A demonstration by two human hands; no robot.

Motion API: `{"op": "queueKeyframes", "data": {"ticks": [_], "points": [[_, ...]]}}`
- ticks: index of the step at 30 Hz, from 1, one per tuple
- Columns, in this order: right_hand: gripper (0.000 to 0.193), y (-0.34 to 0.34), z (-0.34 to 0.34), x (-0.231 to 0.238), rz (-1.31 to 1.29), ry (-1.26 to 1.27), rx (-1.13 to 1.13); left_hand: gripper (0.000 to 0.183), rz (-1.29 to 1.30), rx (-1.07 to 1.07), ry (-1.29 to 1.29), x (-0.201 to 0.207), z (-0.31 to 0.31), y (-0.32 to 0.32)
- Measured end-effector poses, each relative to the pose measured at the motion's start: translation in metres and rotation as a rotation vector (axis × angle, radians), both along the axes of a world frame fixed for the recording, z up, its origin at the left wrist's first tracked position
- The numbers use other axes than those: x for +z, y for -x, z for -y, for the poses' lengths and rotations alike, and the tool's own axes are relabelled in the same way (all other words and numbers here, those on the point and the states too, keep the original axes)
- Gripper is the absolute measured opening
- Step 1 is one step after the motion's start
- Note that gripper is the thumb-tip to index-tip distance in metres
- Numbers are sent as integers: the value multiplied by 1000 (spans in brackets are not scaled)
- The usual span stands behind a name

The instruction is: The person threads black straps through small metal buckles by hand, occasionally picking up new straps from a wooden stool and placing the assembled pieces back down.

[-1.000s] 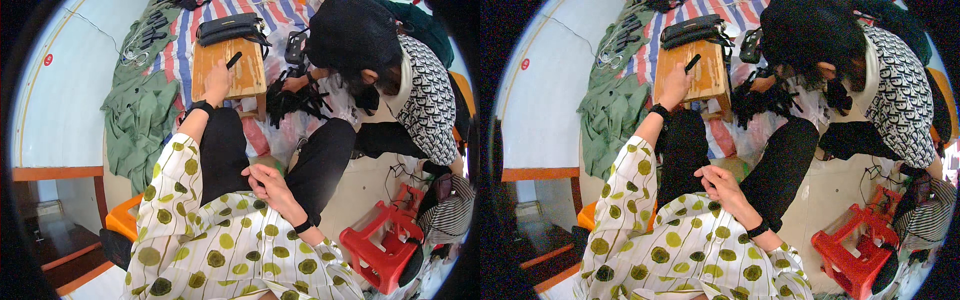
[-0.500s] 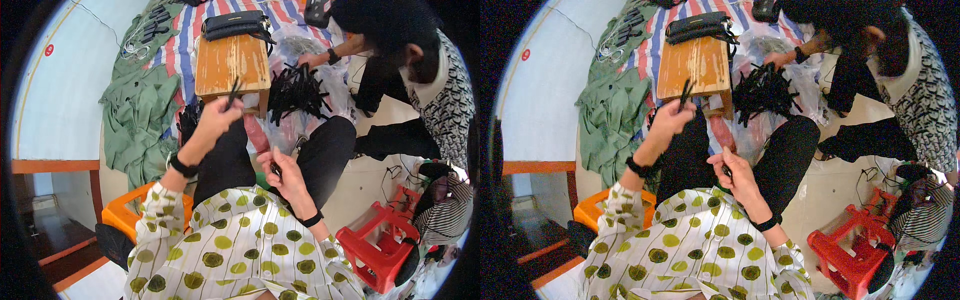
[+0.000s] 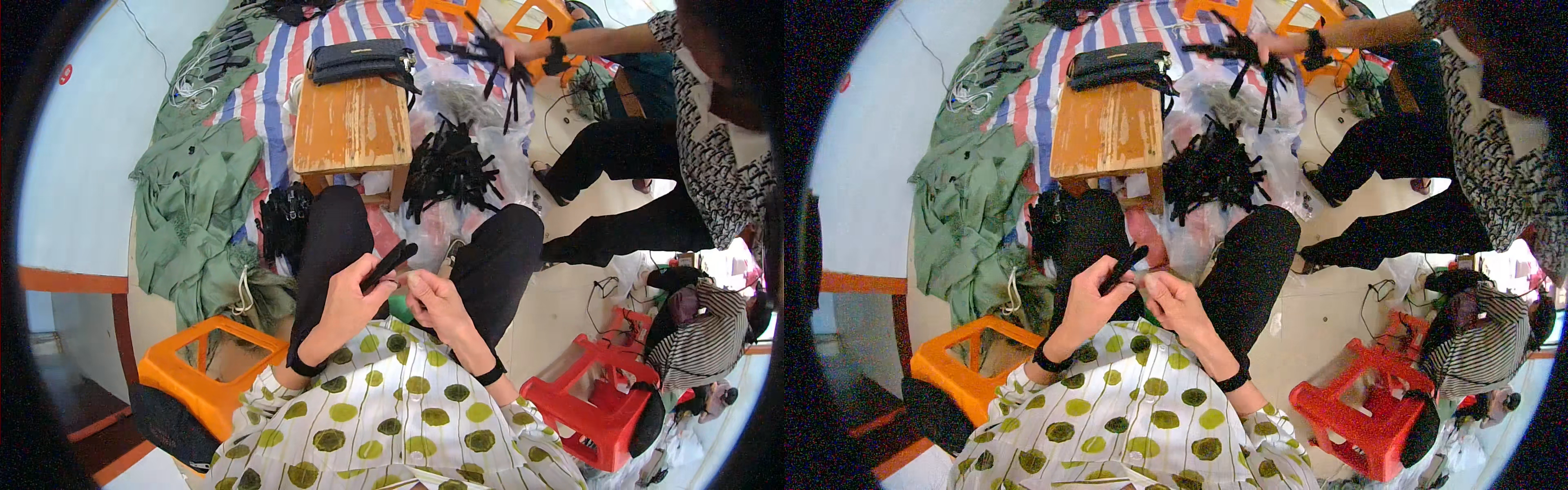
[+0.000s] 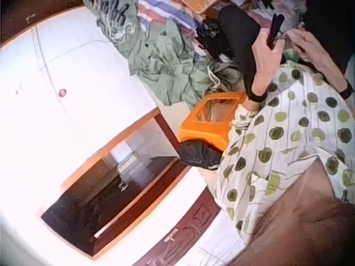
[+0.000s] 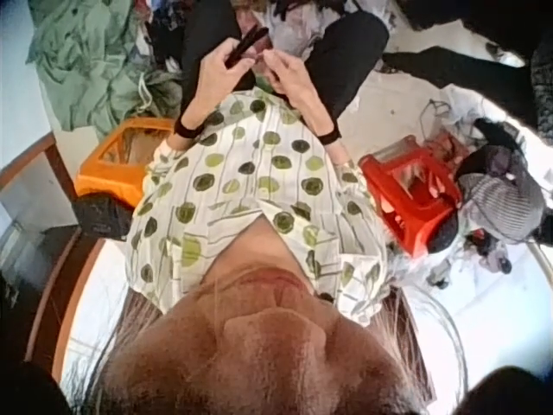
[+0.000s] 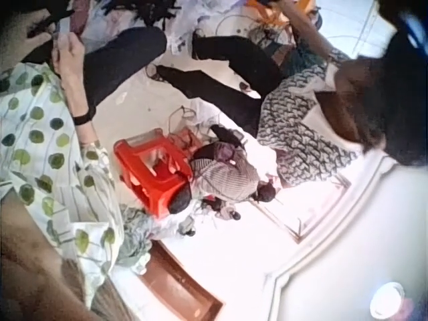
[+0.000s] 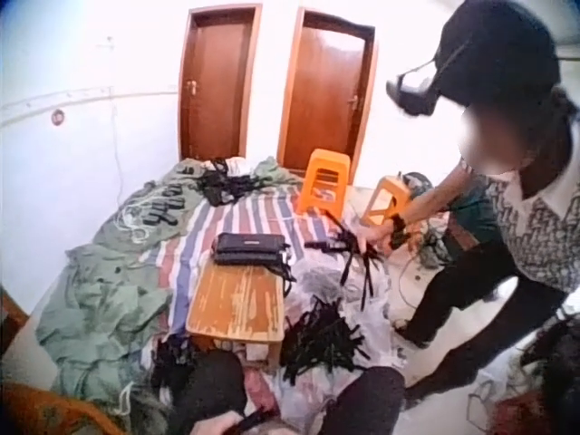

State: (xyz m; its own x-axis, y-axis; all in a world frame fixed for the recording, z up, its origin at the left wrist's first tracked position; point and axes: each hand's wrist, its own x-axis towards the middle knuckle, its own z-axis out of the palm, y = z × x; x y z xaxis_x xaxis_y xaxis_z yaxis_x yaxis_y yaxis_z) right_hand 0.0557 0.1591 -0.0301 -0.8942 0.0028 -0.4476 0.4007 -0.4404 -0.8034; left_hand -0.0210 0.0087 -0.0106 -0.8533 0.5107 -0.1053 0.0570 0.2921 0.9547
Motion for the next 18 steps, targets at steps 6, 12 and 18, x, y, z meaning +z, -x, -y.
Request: {"op": "queueKeyframes", "data": {"ticks": [6,12,18], "points": [[28,0,5,7,3,-84,53,19,-154,57,46,6,-1,-7],[26,2,4,2,44,8,34,21,-255,24,69,9,-4,-6],[23,2,-1,5,74,166,-8,18,-221,100,-12,6,-12,-4]]}}
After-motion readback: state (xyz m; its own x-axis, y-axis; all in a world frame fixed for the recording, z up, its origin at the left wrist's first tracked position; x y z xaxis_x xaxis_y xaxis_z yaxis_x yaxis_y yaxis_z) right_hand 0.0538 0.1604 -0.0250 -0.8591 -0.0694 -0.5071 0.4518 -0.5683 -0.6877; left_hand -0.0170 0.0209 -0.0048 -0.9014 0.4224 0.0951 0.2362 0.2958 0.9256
